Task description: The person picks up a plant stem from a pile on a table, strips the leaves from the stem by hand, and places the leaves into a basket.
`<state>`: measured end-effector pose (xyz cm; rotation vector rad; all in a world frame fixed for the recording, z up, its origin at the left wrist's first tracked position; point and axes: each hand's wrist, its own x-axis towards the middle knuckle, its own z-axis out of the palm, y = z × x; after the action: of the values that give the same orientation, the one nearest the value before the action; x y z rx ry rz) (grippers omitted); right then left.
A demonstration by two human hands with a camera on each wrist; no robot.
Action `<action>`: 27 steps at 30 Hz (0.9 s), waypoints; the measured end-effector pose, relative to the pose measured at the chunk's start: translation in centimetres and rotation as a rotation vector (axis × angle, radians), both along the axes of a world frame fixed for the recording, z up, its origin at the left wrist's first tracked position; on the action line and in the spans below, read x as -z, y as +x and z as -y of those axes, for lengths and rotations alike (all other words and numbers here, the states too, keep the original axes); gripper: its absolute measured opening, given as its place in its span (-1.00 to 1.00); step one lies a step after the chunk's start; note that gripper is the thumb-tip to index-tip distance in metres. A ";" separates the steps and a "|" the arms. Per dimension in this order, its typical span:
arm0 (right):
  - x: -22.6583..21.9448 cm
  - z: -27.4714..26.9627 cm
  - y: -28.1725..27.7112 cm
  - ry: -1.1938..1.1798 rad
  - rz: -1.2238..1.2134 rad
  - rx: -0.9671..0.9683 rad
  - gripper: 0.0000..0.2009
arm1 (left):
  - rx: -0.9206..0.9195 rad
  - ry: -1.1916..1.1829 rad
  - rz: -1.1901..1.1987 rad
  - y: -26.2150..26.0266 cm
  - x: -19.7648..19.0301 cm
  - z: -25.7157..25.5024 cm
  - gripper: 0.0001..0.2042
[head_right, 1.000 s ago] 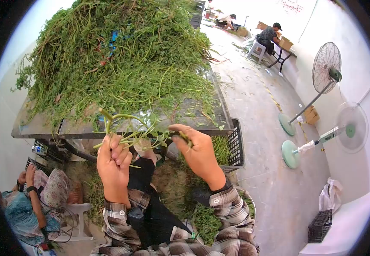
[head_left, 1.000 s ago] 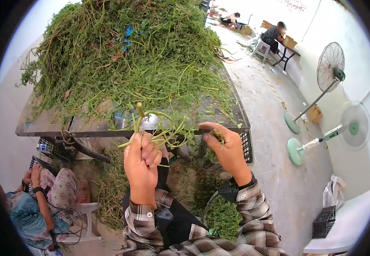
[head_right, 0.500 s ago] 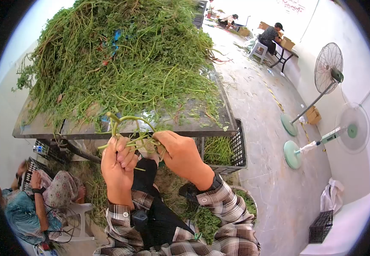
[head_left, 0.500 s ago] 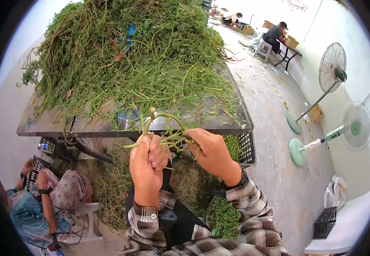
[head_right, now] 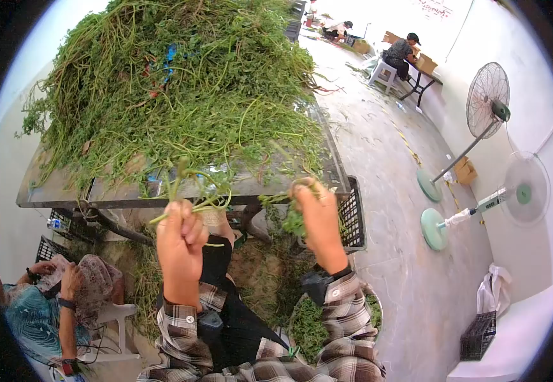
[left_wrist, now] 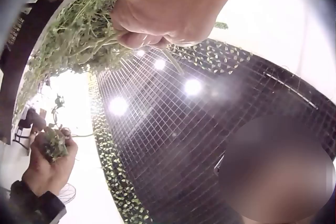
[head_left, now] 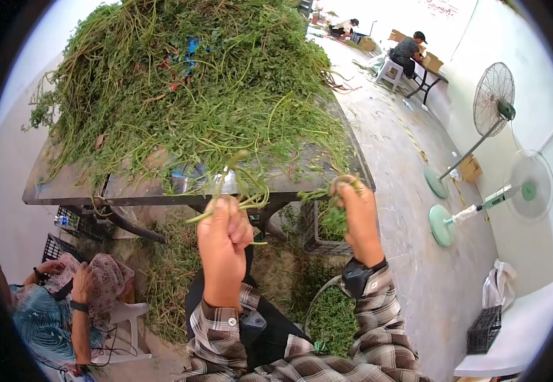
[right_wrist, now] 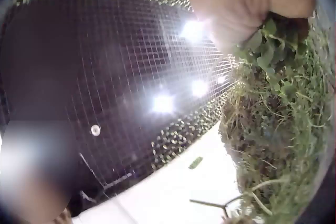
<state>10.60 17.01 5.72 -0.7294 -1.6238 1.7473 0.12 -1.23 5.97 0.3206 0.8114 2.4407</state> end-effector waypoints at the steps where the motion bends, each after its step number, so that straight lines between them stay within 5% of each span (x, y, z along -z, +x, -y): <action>1: 0.4 0.5 0.0 0.000 -0.001 0.000 -0.86 | 0.017 -0.087 0.000 0.3 0.0 -0.3 -0.80; 3: 0.3 1.8 -0.3 0.290 0.036 -0.112 -0.83 | 0.039 -0.094 -0.059 0.4 0.7 -0.7 -0.80; 8: -0.9 5.0 -0.9 0.584 0.037 -0.217 -0.89 | 0.043 -0.241 -0.164 0.9 0.5 -1.0 -0.80; 18: -1.0 6.5 -2.3 0.807 0.035 -0.322 -0.89 | -0.147 -0.446 -0.364 1.0 0.7 -1.2 -0.80; 27: -0.5 7.0 -2.9 0.832 0.036 -0.381 -0.87 | -0.052 -0.324 -0.215 1.2 0.4 -1.2 -0.82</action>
<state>7.72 10.04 6.23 -0.0518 -2.3708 1.0854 1.27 -0.08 5.54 0.4462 1.3021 2.2967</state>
